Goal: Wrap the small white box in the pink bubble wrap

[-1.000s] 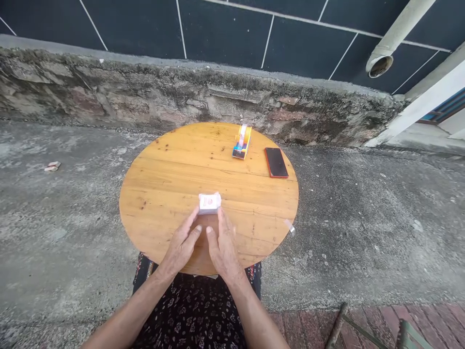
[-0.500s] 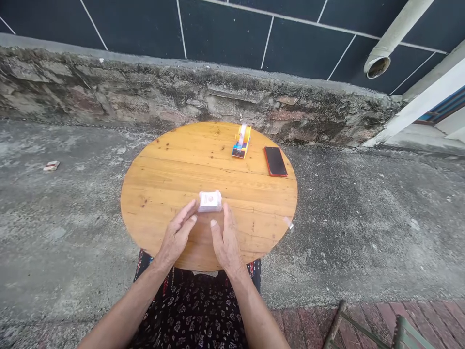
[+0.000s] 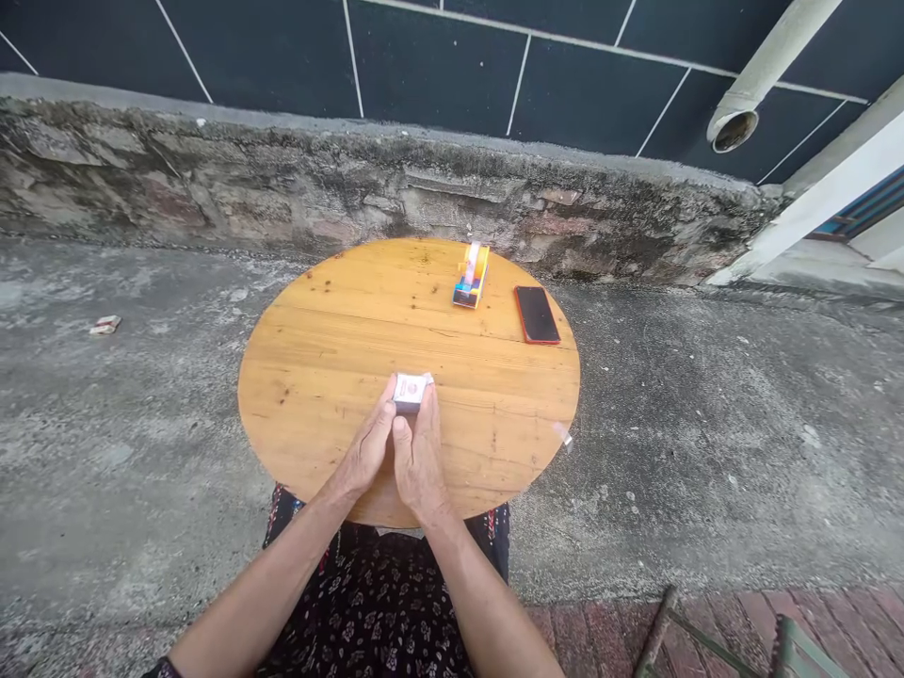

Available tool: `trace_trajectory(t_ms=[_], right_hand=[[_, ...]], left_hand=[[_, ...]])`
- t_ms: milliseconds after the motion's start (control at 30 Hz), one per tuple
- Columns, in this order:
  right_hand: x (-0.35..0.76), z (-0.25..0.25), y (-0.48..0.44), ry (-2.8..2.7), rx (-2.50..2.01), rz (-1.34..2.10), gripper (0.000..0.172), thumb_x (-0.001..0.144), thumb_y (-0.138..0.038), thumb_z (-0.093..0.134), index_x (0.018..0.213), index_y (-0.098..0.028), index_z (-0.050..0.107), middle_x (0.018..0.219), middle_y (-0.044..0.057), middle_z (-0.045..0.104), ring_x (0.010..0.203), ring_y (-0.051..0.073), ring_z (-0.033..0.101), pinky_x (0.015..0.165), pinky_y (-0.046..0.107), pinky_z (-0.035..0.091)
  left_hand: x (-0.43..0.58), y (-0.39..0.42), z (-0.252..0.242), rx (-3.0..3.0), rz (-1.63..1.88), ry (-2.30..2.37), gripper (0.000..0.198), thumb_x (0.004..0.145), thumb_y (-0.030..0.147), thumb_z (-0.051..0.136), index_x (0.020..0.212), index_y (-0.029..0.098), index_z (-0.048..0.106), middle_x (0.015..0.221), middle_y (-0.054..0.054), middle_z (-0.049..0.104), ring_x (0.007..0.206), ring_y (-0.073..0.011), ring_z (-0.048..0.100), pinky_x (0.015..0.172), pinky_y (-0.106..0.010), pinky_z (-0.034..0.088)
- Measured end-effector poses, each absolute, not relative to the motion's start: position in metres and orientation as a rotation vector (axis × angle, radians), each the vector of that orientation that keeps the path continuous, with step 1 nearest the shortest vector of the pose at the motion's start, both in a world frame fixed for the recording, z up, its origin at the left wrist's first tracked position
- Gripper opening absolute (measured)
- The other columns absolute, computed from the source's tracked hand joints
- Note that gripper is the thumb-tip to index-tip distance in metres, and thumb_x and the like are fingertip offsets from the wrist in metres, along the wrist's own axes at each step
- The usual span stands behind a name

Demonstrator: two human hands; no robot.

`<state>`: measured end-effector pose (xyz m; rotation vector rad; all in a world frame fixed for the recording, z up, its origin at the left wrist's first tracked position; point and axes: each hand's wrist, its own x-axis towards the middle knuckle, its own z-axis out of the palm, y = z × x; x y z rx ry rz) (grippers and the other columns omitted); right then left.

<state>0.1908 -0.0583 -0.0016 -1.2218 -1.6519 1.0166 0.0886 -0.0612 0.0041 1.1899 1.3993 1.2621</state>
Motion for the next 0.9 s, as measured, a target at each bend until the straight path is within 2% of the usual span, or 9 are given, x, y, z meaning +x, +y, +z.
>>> trace_trajectory(t_ms=[233, 367, 467, 600, 733, 900], right_hand=[[0.186, 0.001, -0.058, -1.623, -1.214, 1.014, 0.068, 0.099, -0.05, 0.028, 0.154, -0.019, 0.004, 0.161, 0.006, 0.005, 0.148, 0.019, 0.008, 0.121, 0.047, 0.01], [0.208, 0.011, -0.058, -1.563, -1.299, 0.941, 0.065, 0.099, -0.049, 0.03, 0.153, -0.021, 0.01, 0.161, 0.005, 0.008, 0.148, 0.02, 0.007, 0.121, 0.049, 0.008], [0.236, 0.014, -0.064, -1.467, -1.327, 0.8, 0.059, 0.099, -0.046, 0.032, 0.152, -0.023, 0.019, 0.16, 0.003, 0.016, 0.147, 0.019, 0.013, 0.122, 0.048, 0.008], [0.255, 0.009, -0.075, -1.304, -1.357, 0.863, 0.057, 0.099, -0.046, 0.033, 0.15, -0.022, 0.027, 0.158, 0.004, 0.024, 0.145, 0.02, 0.022, 0.121, 0.045, 0.016], [0.244, 0.007, -0.077, -1.335, -1.315, 0.934, 0.058, 0.099, -0.047, 0.034, 0.15, -0.022, 0.026, 0.158, 0.004, 0.023, 0.145, 0.02, 0.024, 0.12, 0.043, 0.022], [0.221, 0.01, -0.064, -1.465, -1.294, 1.037, 0.06, 0.099, -0.048, 0.032, 0.152, -0.023, 0.021, 0.159, 0.002, 0.018, 0.147, 0.019, 0.017, 0.121, 0.045, 0.015]], left_hand=[[0.092, -0.059, 0.001, 1.157, 1.292, 1.396, 0.061, 0.097, 0.055, 0.028, 0.15, 0.024, 0.026, 0.159, -0.002, 0.021, 0.146, -0.0183, 0.017, 0.122, -0.037, 0.012], [0.081, -0.065, -0.001, 1.116, 1.387, 1.435, 0.063, 0.097, 0.055, 0.028, 0.151, 0.025, 0.022, 0.16, 0.0, 0.014, 0.147, -0.0177, 0.011, 0.122, -0.037, 0.008], [0.062, -0.075, -0.008, 1.035, 1.509, 1.424, 0.06, 0.097, 0.055, 0.03, 0.15, 0.027, 0.025, 0.16, 0.001, 0.016, 0.147, -0.0186, 0.012, 0.122, -0.038, 0.01], [0.048, -0.085, -0.019, 0.931, 1.585, 1.361, 0.059, 0.097, 0.054, 0.029, 0.149, 0.025, 0.029, 0.158, -0.001, 0.022, 0.146, -0.0198, 0.018, 0.122, -0.038, 0.016], [0.056, -0.082, -0.025, 0.926, 1.543, 1.368, 0.058, 0.097, 0.055, 0.03, 0.148, 0.028, 0.032, 0.158, 0.0, 0.024, 0.145, -0.0213, 0.024, 0.121, -0.039, 0.019], [0.067, -0.069, -0.022, 1.008, 1.483, 1.39, 0.059, 0.097, 0.056, 0.027, 0.149, 0.028, 0.03, 0.159, 0.0, 0.021, 0.146, -0.0207, 0.017, 0.122, -0.039, 0.015]])
